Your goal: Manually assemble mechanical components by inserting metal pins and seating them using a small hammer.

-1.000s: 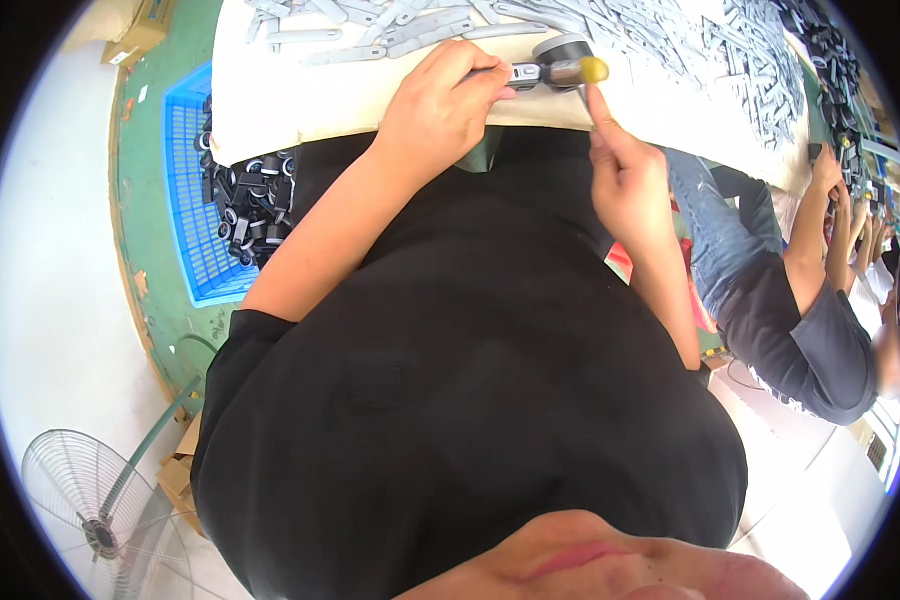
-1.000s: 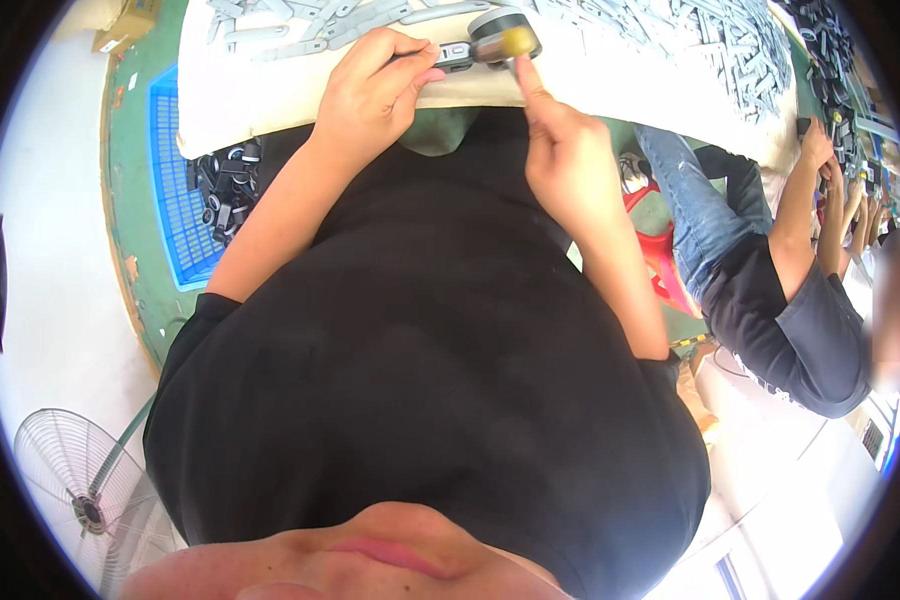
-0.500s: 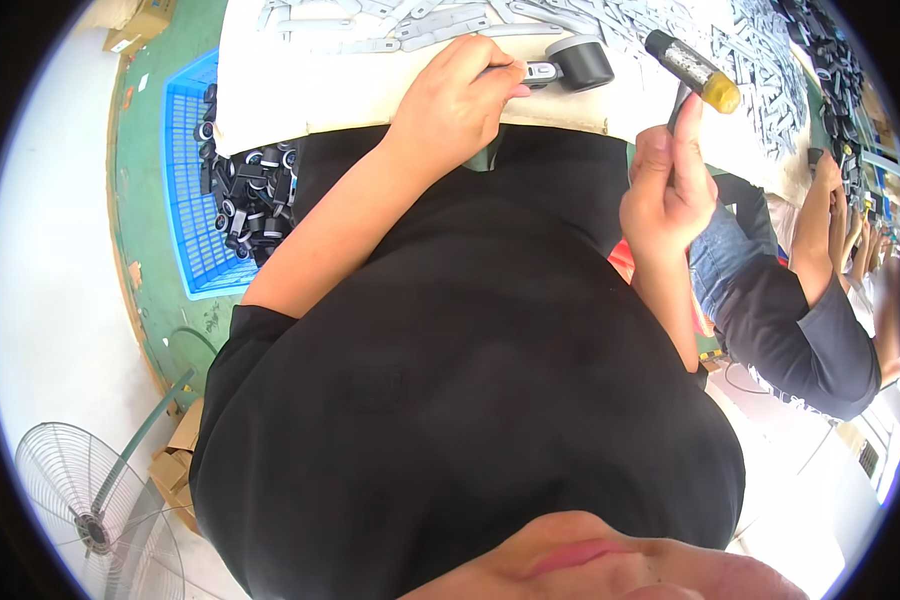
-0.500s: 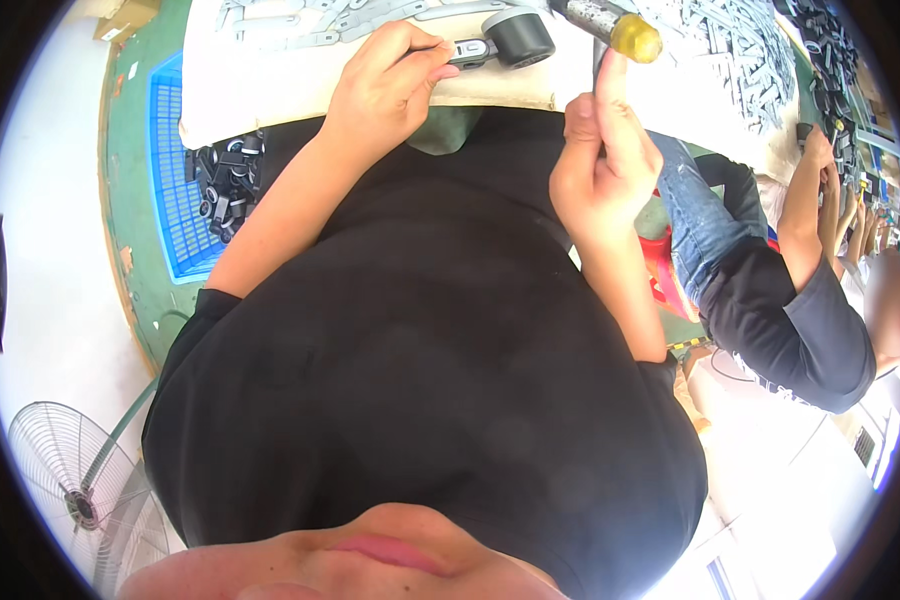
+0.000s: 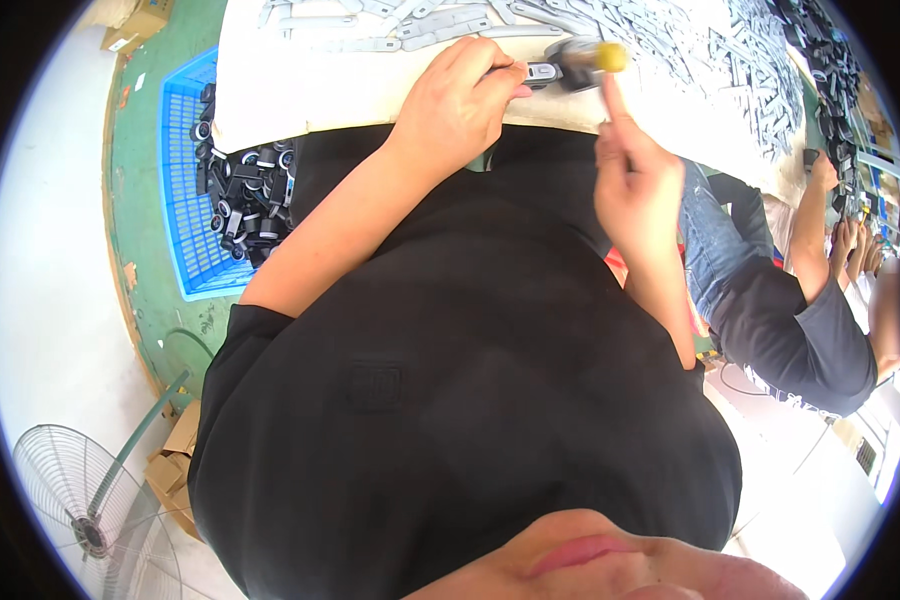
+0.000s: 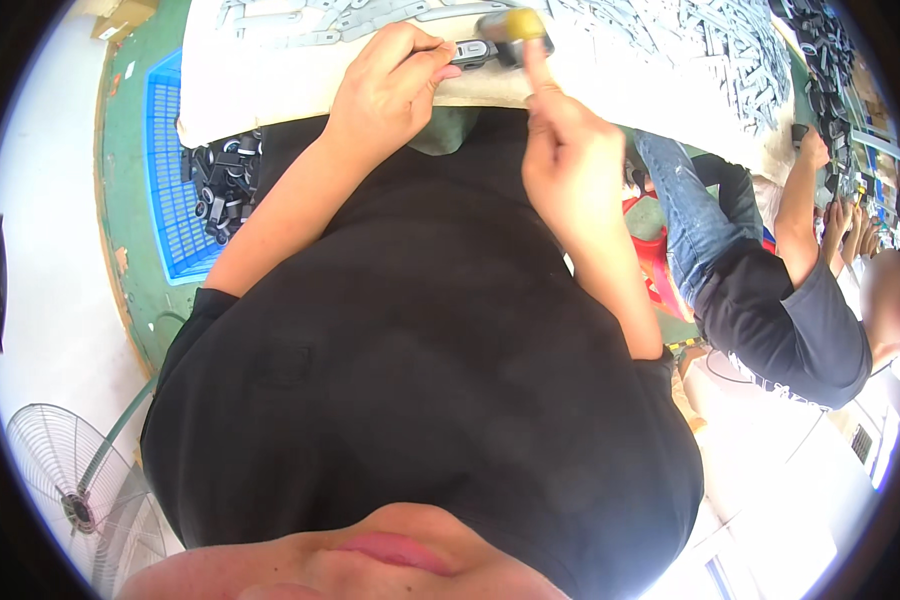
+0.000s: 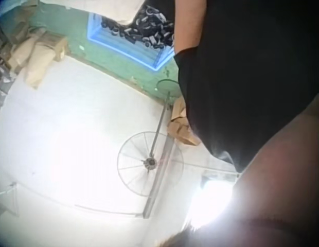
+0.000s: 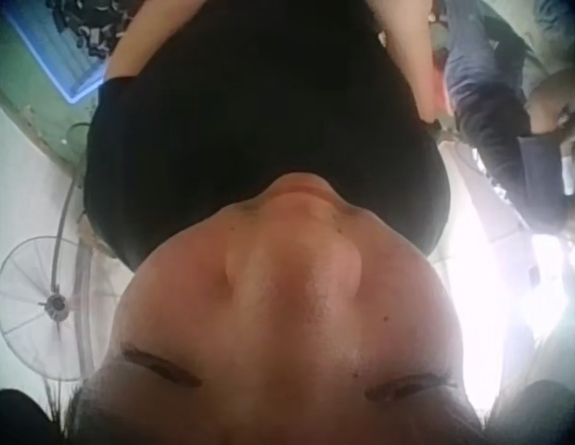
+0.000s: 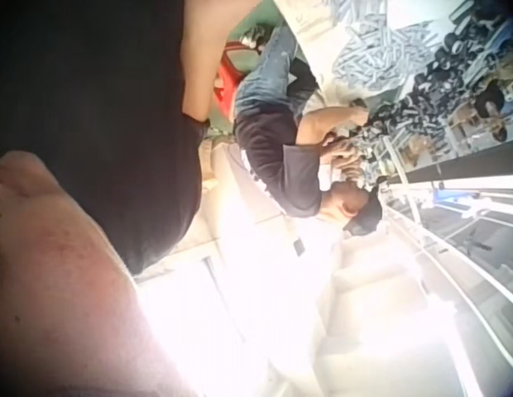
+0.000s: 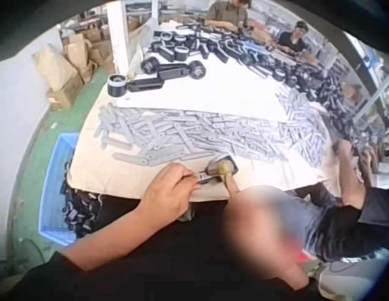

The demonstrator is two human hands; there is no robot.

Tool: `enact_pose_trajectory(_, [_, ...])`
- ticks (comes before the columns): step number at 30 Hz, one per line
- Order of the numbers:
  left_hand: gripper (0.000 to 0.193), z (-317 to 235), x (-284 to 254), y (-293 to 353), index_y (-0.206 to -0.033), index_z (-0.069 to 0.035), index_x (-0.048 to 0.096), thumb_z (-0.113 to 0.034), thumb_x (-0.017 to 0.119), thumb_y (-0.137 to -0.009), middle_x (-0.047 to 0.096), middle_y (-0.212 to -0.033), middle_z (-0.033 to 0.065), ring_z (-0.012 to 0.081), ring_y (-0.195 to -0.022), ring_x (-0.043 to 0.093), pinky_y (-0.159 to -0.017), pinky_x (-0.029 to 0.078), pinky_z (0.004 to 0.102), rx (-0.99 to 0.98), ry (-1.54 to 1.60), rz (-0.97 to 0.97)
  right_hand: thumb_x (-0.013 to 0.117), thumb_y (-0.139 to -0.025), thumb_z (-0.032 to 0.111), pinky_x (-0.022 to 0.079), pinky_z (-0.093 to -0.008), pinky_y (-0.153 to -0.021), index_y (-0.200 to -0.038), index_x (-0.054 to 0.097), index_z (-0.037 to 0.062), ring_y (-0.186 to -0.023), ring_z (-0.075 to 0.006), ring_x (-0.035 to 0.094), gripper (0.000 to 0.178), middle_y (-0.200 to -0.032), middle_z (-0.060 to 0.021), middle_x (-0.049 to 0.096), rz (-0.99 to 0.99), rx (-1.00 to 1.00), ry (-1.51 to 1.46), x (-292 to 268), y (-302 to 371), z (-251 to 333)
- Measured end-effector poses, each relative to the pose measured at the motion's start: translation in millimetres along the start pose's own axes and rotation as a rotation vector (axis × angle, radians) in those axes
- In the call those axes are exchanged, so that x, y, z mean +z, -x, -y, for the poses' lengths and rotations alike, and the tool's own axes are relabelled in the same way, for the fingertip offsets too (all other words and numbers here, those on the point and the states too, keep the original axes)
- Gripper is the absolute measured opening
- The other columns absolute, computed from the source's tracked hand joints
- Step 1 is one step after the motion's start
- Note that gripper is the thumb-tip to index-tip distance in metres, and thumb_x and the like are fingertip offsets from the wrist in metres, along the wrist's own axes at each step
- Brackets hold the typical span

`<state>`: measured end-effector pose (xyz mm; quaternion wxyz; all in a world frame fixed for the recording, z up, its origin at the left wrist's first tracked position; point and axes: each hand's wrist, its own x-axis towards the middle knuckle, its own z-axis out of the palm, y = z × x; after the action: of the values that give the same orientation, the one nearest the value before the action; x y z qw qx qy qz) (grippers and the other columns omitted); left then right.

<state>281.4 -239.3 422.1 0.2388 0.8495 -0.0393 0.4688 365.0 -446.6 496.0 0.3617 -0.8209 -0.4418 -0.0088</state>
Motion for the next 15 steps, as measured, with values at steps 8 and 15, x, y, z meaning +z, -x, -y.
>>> enact_pose_trajectory(8, [0.023,0.1,0.8,0.3,-0.094,0.003,0.072,0.004,0.084,-0.075,0.065,-0.092,0.0097,0.0288,-0.082,0.066,-0.07,0.056,0.0386,0.005,-0.001,-0.014,0.056,-0.107,0.002,0.047,-0.0233,-0.068,-0.152,0.059,0.0094,-0.065,-0.0077,0.051,0.046,-0.073,-0.0011,0.06,0.07,0.0,0.088,-4.0,2.9,-8.0])
enact_pose_trajectory(15, [0.022,0.1,1.8,-1.6,-0.095,0.003,0.072,0.002,0.084,-0.077,0.066,-0.093,0.0094,0.029,-0.082,0.066,-0.07,0.056,0.0387,0.008,0.028,-0.014,0.057,-0.101,-0.007,0.05,-0.028,-0.062,-0.149,0.059,-0.0008,-0.062,-0.0115,0.056,0.049,-0.073,-0.0097,0.064,-0.287,-0.359,0.109,-11.7,2.7,-14.1])
